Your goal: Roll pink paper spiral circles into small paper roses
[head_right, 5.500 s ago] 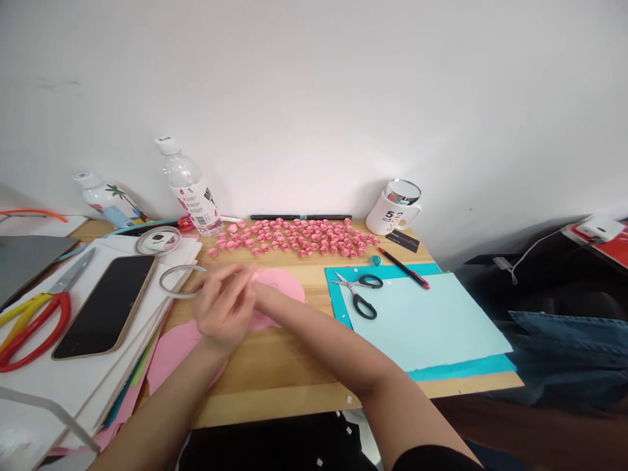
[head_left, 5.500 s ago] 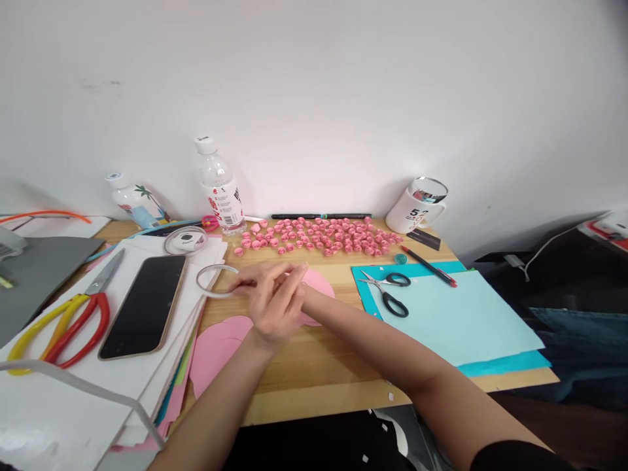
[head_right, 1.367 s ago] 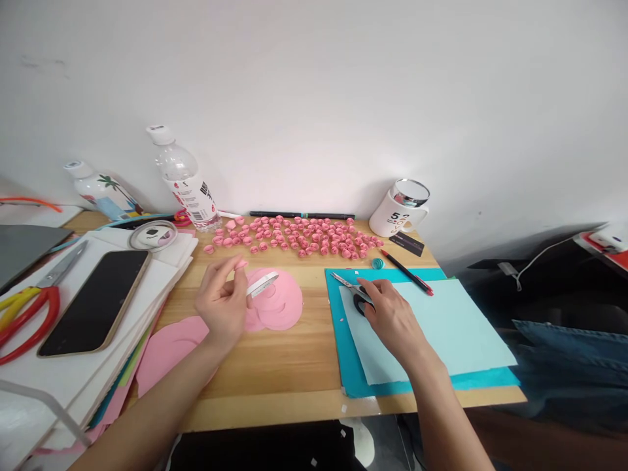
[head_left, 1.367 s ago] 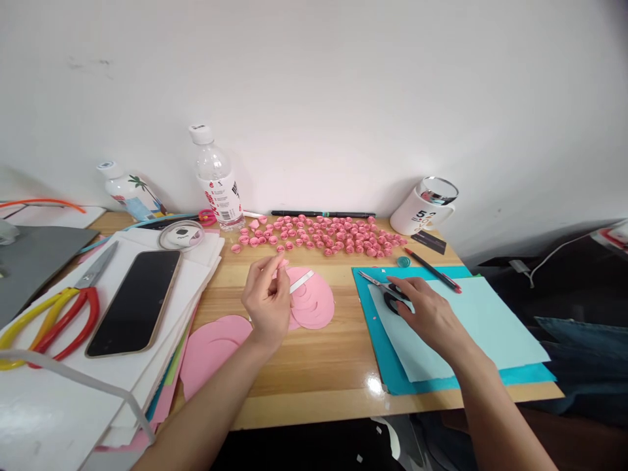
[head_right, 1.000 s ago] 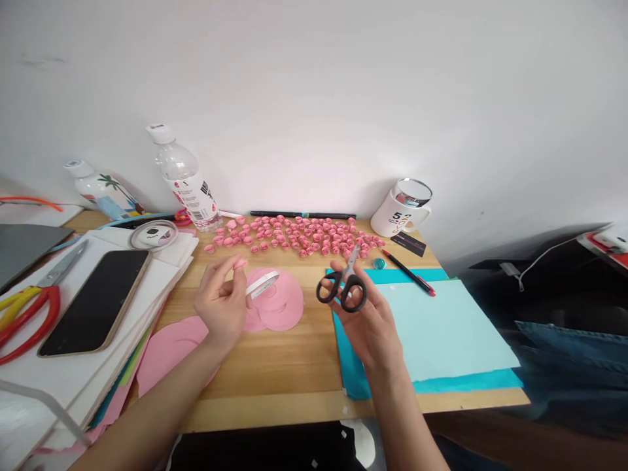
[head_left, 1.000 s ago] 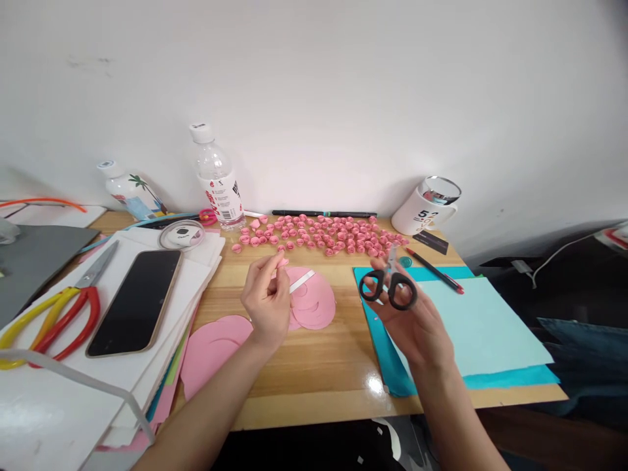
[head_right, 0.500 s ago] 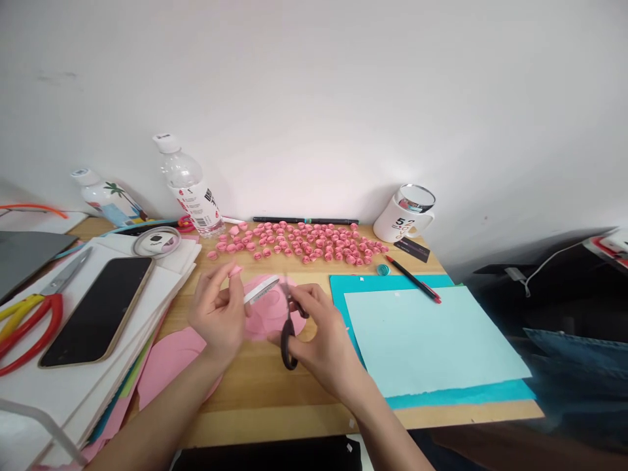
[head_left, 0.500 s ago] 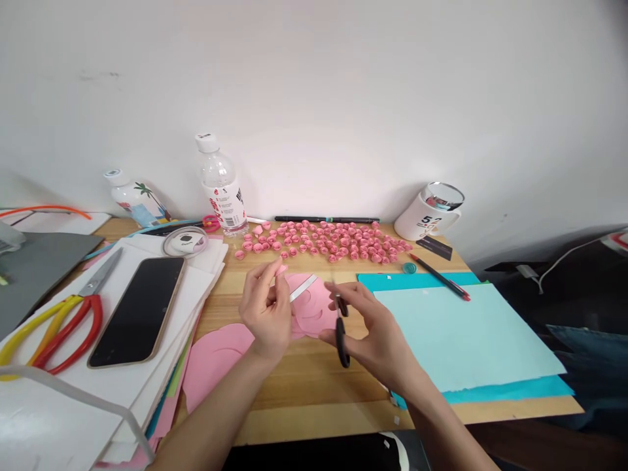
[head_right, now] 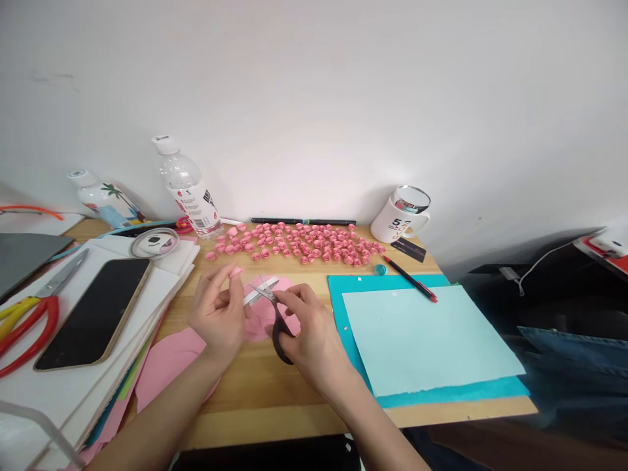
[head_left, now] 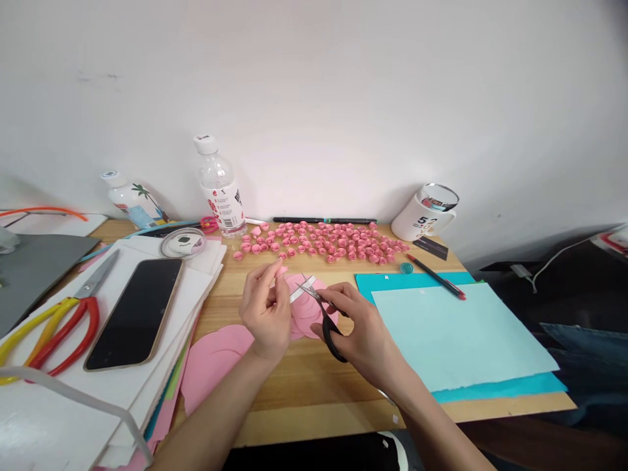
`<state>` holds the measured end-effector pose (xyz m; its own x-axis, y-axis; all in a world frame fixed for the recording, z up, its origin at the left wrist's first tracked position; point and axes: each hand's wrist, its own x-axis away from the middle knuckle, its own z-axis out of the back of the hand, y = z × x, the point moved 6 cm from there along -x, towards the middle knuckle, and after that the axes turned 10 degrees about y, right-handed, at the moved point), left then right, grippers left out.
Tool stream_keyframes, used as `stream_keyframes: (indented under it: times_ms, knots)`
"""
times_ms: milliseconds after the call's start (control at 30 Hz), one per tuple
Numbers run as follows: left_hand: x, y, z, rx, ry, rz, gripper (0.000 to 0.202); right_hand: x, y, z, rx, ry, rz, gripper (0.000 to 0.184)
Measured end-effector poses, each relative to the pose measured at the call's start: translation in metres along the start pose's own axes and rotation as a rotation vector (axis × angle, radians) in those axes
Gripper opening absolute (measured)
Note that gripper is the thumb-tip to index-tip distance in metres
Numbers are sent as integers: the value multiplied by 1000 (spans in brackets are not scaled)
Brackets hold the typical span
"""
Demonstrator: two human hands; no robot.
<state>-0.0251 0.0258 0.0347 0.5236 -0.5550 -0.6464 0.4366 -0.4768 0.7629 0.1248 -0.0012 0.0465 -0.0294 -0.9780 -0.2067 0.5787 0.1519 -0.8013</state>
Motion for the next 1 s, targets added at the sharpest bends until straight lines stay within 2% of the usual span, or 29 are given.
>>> stream_keyframes:
  times_ms: [500,733,833,933,1000]
  knots:
    - [0,1,0,36,-16,-5,24,-1,-1,5,-64,58,59,27]
    - [3,5,-1,51,-29,-115,28,3,9,8,-47,81,113,22]
    - [1,10,0,17,-14,-247,31,1,21,29,11,154,138,21]
    - [-4,11,1,-41,23,-322,31,-2,41,74,220,423,132,20]
    - [-3,11,-3,-66,-10,-361,28,-3,56,90,425,383,144,20]
